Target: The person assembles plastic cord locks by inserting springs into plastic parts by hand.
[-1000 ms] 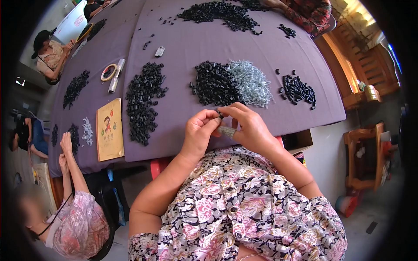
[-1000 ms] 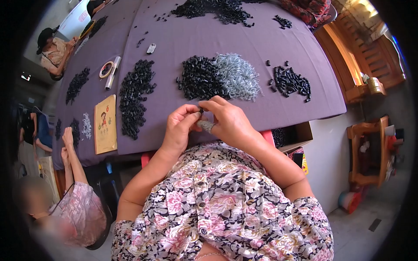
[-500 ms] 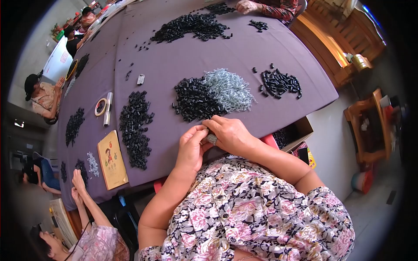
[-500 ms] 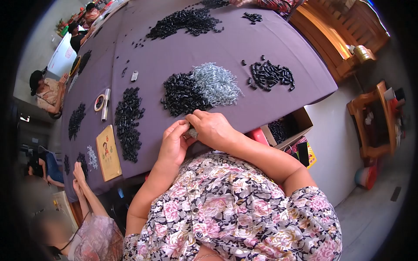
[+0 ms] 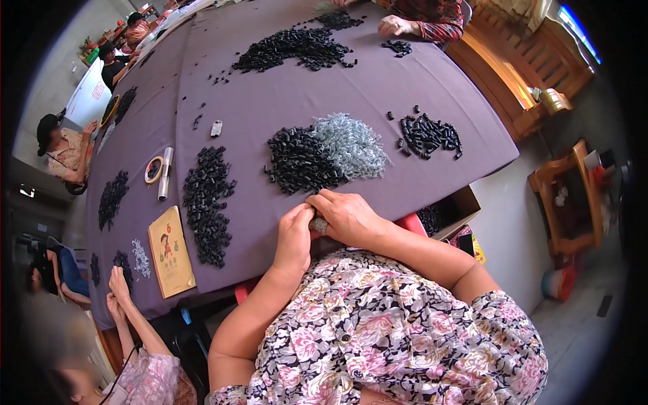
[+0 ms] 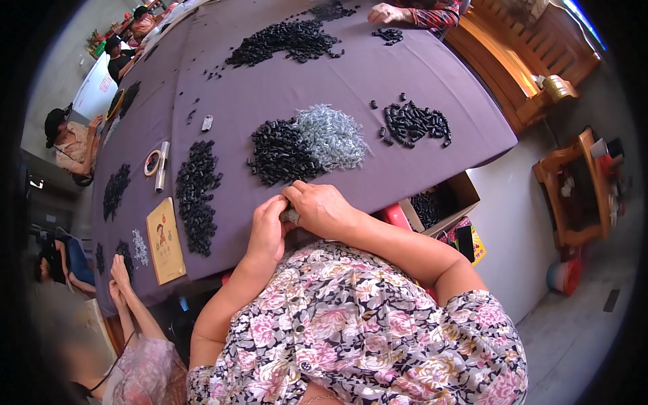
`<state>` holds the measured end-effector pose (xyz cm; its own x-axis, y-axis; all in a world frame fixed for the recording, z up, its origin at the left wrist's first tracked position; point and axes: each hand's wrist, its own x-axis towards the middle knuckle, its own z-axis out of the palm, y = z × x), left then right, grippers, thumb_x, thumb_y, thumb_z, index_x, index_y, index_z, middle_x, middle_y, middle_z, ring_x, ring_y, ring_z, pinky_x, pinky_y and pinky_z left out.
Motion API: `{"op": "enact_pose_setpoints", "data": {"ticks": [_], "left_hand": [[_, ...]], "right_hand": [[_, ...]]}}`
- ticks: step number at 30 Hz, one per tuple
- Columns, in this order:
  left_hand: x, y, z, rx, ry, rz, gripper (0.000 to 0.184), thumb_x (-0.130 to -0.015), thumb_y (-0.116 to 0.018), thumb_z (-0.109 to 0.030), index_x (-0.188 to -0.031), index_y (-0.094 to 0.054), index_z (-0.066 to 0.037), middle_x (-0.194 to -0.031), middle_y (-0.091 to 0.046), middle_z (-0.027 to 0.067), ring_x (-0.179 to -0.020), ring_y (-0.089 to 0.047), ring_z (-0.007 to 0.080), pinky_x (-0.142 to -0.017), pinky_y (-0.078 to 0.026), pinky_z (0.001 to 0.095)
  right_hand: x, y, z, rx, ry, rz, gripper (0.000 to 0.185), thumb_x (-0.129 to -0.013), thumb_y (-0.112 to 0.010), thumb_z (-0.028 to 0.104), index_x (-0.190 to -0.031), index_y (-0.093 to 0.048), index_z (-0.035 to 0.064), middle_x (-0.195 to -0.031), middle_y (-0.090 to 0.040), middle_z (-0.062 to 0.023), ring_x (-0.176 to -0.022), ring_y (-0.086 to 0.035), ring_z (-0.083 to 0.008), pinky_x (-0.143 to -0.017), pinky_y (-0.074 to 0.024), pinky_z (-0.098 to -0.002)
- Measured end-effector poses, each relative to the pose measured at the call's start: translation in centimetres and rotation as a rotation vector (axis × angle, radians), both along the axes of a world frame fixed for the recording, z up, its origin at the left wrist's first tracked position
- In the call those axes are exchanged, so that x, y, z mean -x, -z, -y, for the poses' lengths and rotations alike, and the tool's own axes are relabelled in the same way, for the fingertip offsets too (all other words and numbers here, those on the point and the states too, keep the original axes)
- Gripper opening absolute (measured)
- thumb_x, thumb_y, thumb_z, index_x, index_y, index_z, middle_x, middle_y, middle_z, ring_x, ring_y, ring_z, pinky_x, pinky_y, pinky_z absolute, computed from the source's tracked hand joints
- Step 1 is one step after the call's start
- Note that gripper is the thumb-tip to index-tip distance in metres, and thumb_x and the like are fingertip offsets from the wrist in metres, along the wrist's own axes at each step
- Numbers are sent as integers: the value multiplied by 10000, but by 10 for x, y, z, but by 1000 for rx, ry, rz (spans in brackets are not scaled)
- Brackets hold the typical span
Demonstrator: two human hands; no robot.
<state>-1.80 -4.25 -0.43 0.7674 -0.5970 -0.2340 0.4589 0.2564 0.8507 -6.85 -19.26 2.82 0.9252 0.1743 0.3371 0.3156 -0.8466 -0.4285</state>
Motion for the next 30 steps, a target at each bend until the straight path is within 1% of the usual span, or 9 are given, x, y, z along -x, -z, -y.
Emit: {"op": "enact_pose_setpoints", "data": {"ticks": [5, 11, 14, 17, 20, 24, 25, 28, 30], "left_hand": [[-6, -8, 3, -90, 68, 1, 294, -1030, -425, -180, -1082, -680, -44, -978, -678, 24, -807, -646, 95, -683, -578, 279], [0, 1, 7, -198, 22, 281, 333, -1053, -409, -230, -1056, -675, -29, -895, -650, 2, -770, -611, 63, -601, -562, 236], [0, 0, 11, -260, -36, 347, 314, -1037, -427, -193, -969, -653, 14, -748, -602, 7, -643, -564, 68, -543, -539, 270], [3, -4, 14, -232, -70, 325, 316, -1034, -432, -192, -949, -647, 22, -717, -575, 3, -623, -543, 72, -531, -537, 283], [-1, 9, 15, -263, -72, 394, 324, -1036, -430, -199, -931, -643, 21, -717, -576, 7, -618, -543, 74, -527, -540, 291], [-2, 6, 13, -191, -21, 297, 302, -1049, -417, -197, -983, -640, -4, -795, -623, 8, -653, -589, 78, -540, -543, 258], [-3, 8, 12, -146, -2, 262, 276, -1050, -421, -187, -1017, -635, -16, -827, -632, 3, -668, -600, 71, -554, -538, 236], [-9, 14, 7, -160, 125, 273, 302, -1070, -411, -256, -1132, -629, -56, -954, -652, 0, -807, -630, 69, -641, -557, 224], [-10, 17, 7, -197, 140, 308, 302, -1072, -409, -251, -1131, -627, -51, -955, -653, 2, -809, -632, 71, -643, -562, 229]], "right_hand": [[-4, 5, 4, 65, 1, 47, 377, -745, -727, 135, -1069, -583, 6, -929, -621, -132, -868, -674, -328, -733, -558, -421], [-1, 6, 5, 83, -8, 21, 337, -757, -697, 136, -1039, -571, -1, -934, -595, -132, -896, -660, -317, -738, -558, -413], [-3, 8, 4, 106, -7, 32, 313, -758, -685, 122, -1021, -565, 1, -919, -584, -129, -886, -655, -319, -735, -556, -413], [-2, 9, 3, 117, 3, 38, 299, -762, -679, 111, -1014, -561, 3, -911, -582, -130, -856, -656, -326, -725, -556, -420], [1, 11, 2, 118, 27, 13, 296, -766, -681, 111, -1018, -564, 9, -910, -585, -131, -823, -659, -332, -711, -555, -426], [-5, 18, 6, 49, 23, 81, 290, -757, -699, 117, -1005, -576, 32, -909, -591, -122, -802, -658, -333, -693, -549, -425], [-5, 19, 6, 25, 21, 93, 289, -753, -706, 119, -1000, -579, 39, -908, -592, -119, -802, -658, -333, -690, -548, -424], [-3, 15, 4, 23, 45, 85, 297, -734, -720, 111, -991, -584, 49, -902, -590, -111, -806, -658, -332, -684, -543, -425], [-2, 14, 4, 48, 47, 94, 331, -711, -715, 80, -1014, -584, 49, -895, -584, -111, -815, -654, -331, -688, -543, -424]]}}
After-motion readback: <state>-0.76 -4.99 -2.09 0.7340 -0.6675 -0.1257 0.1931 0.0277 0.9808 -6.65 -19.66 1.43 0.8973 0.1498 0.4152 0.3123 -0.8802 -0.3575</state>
